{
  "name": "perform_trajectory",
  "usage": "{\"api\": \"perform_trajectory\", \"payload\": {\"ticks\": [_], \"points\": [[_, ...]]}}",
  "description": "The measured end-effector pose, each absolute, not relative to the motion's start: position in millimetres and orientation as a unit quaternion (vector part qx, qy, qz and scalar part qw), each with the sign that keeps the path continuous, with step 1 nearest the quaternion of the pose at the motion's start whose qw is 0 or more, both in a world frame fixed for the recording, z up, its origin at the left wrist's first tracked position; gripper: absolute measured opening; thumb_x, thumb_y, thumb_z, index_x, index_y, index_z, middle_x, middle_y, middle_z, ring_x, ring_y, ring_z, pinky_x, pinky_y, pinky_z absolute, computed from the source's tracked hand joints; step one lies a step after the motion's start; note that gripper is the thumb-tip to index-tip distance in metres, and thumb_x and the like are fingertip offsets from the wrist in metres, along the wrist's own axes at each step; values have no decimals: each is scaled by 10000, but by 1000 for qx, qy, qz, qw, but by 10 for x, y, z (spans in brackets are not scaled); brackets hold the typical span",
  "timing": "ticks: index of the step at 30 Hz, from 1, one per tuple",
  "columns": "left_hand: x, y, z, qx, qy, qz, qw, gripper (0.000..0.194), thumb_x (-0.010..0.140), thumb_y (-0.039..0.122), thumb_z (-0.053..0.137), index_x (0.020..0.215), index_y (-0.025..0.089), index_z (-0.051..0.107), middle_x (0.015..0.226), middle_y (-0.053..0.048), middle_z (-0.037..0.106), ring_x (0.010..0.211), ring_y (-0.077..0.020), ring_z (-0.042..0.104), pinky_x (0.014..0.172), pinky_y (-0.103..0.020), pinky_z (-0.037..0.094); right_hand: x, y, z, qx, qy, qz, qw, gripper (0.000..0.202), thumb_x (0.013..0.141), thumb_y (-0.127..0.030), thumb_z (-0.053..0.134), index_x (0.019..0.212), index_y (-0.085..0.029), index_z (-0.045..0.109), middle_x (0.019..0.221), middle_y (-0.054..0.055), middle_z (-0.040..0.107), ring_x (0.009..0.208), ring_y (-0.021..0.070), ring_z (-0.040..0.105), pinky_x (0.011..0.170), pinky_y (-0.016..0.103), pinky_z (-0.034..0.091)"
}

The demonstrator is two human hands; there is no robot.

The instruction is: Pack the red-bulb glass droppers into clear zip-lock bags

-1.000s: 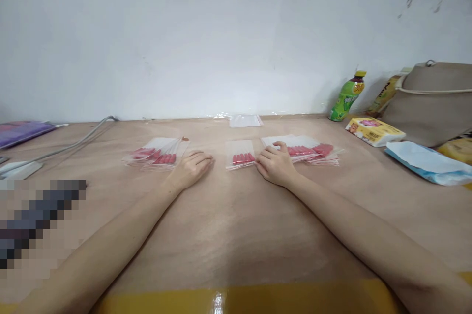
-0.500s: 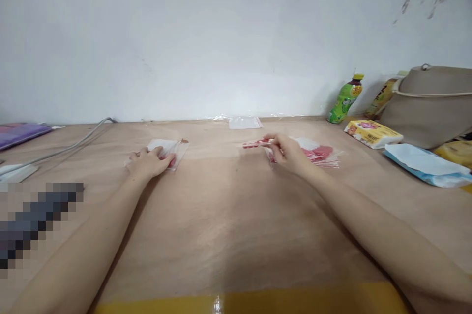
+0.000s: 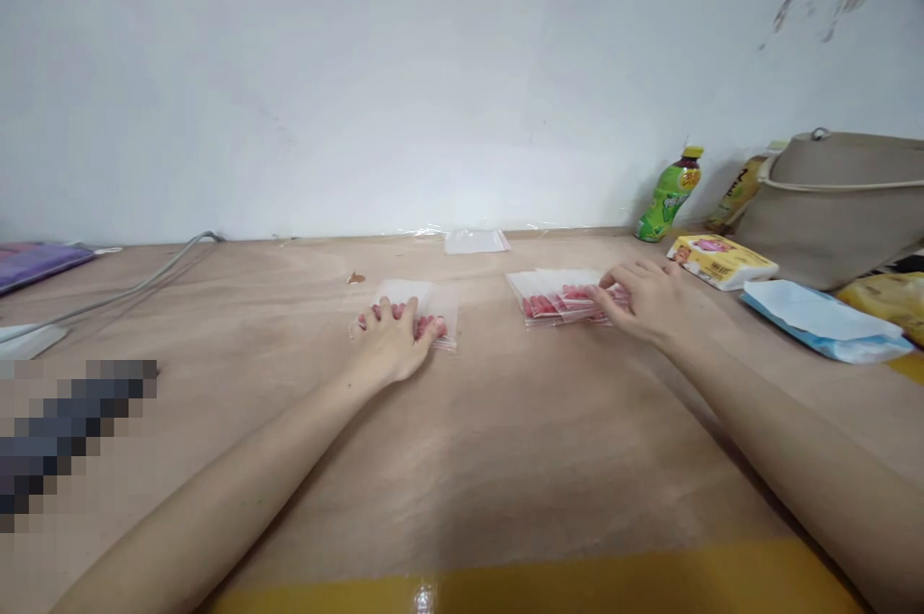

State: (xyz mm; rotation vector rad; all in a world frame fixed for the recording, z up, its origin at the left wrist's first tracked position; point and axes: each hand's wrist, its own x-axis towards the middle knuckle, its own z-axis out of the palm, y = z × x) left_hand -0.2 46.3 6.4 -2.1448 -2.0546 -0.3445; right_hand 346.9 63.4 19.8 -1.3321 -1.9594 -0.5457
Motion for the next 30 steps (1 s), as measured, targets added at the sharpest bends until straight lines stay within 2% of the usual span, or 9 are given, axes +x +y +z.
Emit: {"api": "perform_trajectory", "payload": {"ticks": [2,6,8,10,15,18,22,26,30], "points": [[40,421,79,-734,-662,-112,103,558,816,633,277,1066,238,582,1083,-188,535,957,-411,485,730,-545,340,3177,609,205,-477,-773,-223,355,250,780,-364,525,614,-181,567,647,54,622,701,200,537,711,360,316],[1,428,73,-730,-655,-114,159,458,845,549,309,981,247,626,982,-159,568,888,-378,494,701,-519,341,2437,538,118,-341,-880,-77,322,150,786,-292,527,774,-176,621,785,65,648,776,176,556,716,310,379],[-54,467,60,-720,-665,-106,169,437,849,530,314,993,260,625,994,-152,565,894,-378,491,707,-512,339,2094,530,39,-279,-912,-28,298,298,783,-348,544,1016,-171,597,1016,90,632,939,190,551,796,315,391],[-142,520,50,-707,-680,-93,169,429,846,522,320,1009,265,624,1018,-155,559,908,-389,491,717,-515,334,1841,554,-32,-255,-928,-2,272,384,788,-368,539,1118,-173,556,1132,94,592,1016,198,534,849,324,382],[-438,626,76,-670,-719,-82,163,453,840,513,340,1012,214,633,1028,-188,556,954,-430,485,734,-555,329,1725,673,-87,-282,-929,-9,237,281,825,-301,491,1060,-183,590,1065,77,630,978,185,565,858,338,364],[-466,609,113,-671,-709,-112,187,465,846,519,343,1033,200,625,1151,-201,501,1069,-458,416,791,-606,295,1898,732,-87,-309,-921,-41,232,248,839,-250,460,1034,-180,596,1052,71,638,975,184,568,858,344,353],[-218,570,82,-826,-488,-204,194,386,847,449,442,1112,200,571,1305,-136,417,1217,-347,336,957,-531,268,2130,795,-139,-325,-914,-97,224,249,857,-192,420,1033,-166,594,1033,71,641,959,171,565,824,314,359],[38,641,-48,-900,-344,-236,127,252,862,293,480,1054,177,594,1084,-84,603,954,-197,585,819,-306,469,2233,777,-194,-336,-897,-179,224,275,850,-160,429,1085,-156,572,1050,84,621,926,175,539,782,297,348],[56,721,-129,-900,-331,-251,132,204,877,193,435,918,166,634,936,-61,656,833,-173,630,745,-279,501,2275,692,-188,-365,-861,-278,217,215,832,-117,435,925,-162,624,841,78,639,823,193,496,753,345,279]]}}
